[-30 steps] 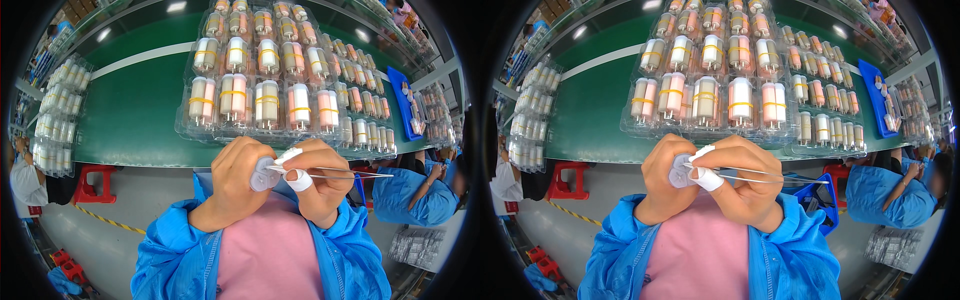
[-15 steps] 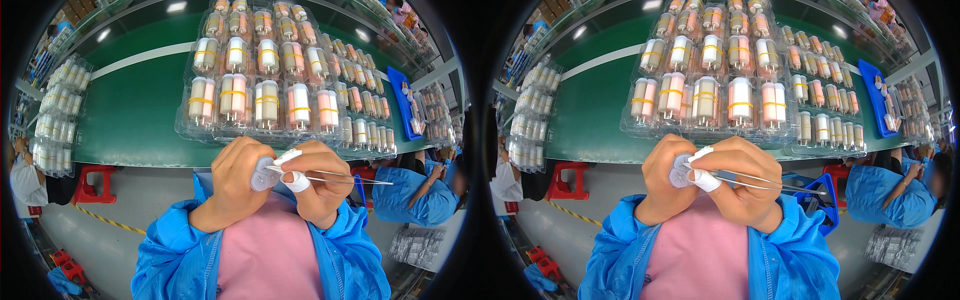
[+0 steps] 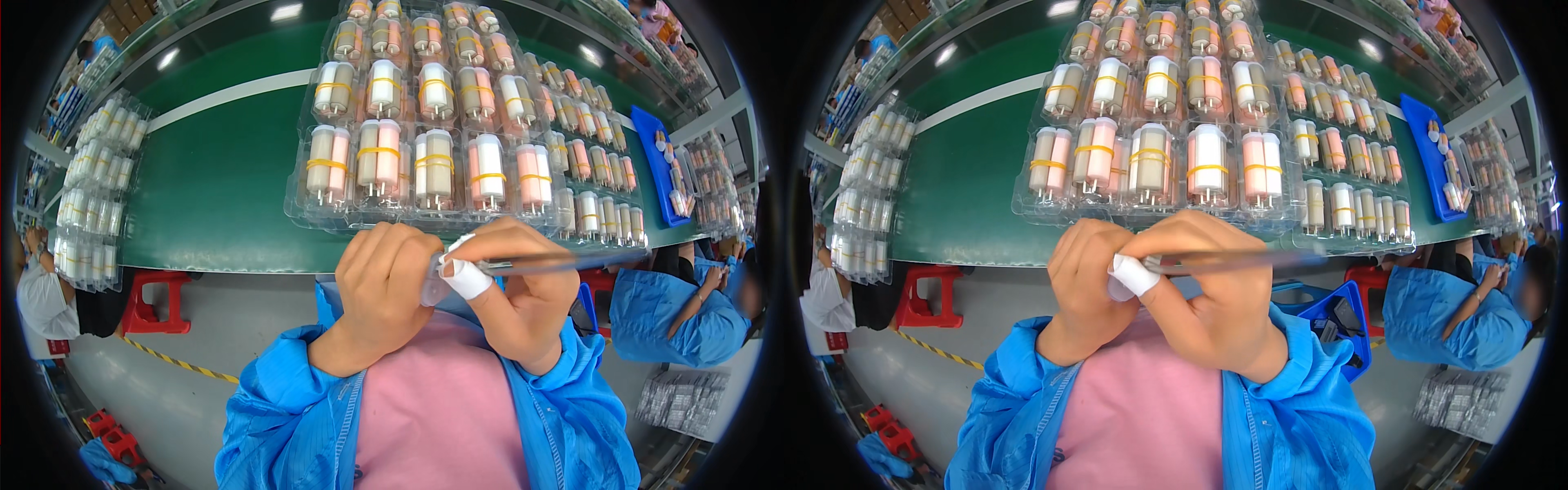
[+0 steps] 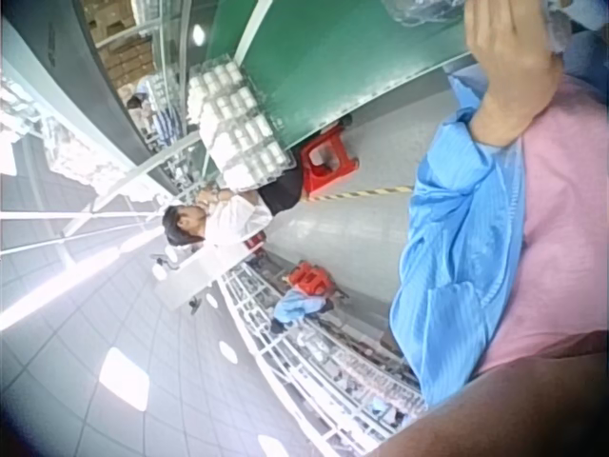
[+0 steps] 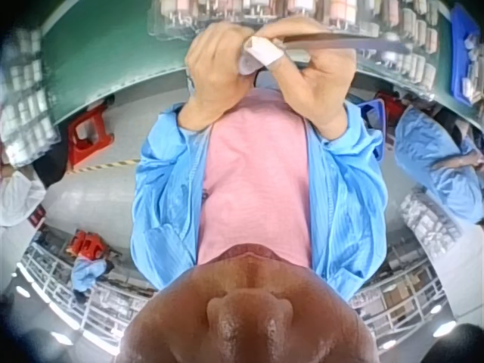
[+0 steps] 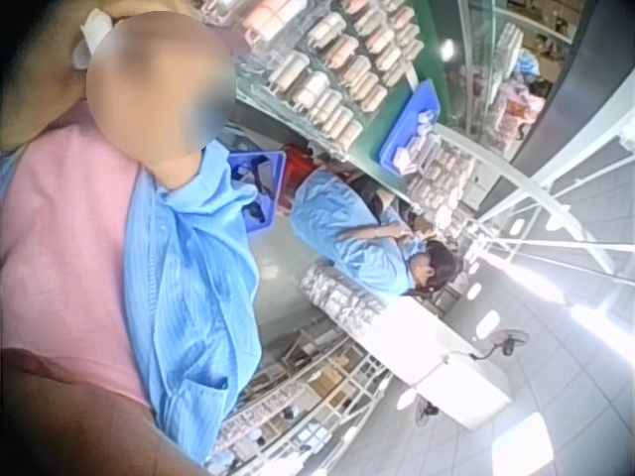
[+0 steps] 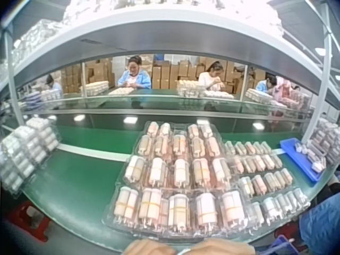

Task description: Manually assemble and inspect small plastic and metal components using tweezers on a production line.

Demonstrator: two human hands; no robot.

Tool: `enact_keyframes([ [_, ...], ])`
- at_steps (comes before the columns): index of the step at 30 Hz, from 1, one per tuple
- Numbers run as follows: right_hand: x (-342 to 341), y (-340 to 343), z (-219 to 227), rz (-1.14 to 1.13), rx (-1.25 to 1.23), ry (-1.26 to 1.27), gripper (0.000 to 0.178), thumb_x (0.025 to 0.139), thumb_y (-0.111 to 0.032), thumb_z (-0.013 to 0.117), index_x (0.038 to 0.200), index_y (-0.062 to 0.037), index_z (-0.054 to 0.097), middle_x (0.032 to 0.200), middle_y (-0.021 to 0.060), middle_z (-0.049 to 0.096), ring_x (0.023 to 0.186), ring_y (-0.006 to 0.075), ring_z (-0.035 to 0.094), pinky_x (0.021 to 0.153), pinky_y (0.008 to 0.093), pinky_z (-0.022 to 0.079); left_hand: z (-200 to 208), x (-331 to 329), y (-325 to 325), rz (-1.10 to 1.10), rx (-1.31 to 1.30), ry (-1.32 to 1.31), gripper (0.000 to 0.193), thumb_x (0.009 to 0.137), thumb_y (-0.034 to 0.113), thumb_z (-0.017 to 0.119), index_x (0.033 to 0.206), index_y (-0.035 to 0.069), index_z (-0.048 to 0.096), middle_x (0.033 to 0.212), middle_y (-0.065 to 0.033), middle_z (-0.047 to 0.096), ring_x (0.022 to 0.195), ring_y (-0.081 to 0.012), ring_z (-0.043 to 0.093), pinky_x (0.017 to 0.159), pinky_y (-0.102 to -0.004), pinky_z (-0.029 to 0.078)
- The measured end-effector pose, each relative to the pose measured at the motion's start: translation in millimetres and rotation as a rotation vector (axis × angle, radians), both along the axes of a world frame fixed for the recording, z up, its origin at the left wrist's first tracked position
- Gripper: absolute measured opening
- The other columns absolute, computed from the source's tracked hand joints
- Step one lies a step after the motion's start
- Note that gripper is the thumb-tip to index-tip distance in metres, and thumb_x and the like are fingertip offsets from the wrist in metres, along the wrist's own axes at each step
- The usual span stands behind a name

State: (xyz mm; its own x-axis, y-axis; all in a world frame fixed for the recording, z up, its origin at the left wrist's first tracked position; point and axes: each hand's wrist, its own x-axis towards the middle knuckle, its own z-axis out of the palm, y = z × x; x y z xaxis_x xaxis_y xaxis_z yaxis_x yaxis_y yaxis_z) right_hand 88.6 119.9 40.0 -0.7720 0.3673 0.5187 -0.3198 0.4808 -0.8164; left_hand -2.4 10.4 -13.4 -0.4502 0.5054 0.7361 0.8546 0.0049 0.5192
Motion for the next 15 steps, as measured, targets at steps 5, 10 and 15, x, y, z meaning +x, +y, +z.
enact_keyframes([
  [5, 1.6, -1.6, -15.6, 0.058, -0.336, 0.145, 0.008, 0.078, 0.003, 0.066, 0.086, 0.0032, 0.064, 0.081, 0.0132, 0.065, 0.069, 0.0159, 0.061, 0.058, 0.026, 0.047, 10.4, 10.4, -3.0, -0.149, 0.033, -0.458, 0.026, 0.063, 0.001, 0.076, 0.08, 0.003, 0.056, 0.072, -0.0088, 0.054, 0.061, -0.0259, 0.054, 0.053, -0.0345, 0.041],
  [10, 4.2, 0.7, -14.2, 0.077, -0.16, 0.137, 0.014, 0.075, 0.005, 0.068, 0.088, 0.0039, 0.064, 0.082, 0.0145, 0.065, 0.071, 0.0173, 0.062, 0.06, 0.0249, 0.048, 12.3, 8.0, -4.9, -0.209, 0.03, -0.512, 0.028, 0.062, 0.001, 0.078, 0.08, 0.003, 0.056, 0.072, -0.0091, 0.054, 0.062, -0.026, 0.054, 0.053, -0.0336, 0.041],
  [15, 4.2, -1.1, -14.0, 0.053, -0.125, 0.128, 0.016, 0.074, 0.005, 0.068, 0.089, 0.0037, 0.065, 0.081, 0.0148, 0.065, 0.071, 0.0177, 0.063, 0.06, 0.0248, 0.048, 9.2, 9.0, -3.4, -0.201, 0.063, -0.502, 0.028, 0.062, 0.0, 0.077, 0.081, 0.003, 0.056, 0.072, -0.0094, 0.054, 0.062, -0.0266, 0.055, 0.053, -0.0342, 0.042],
])
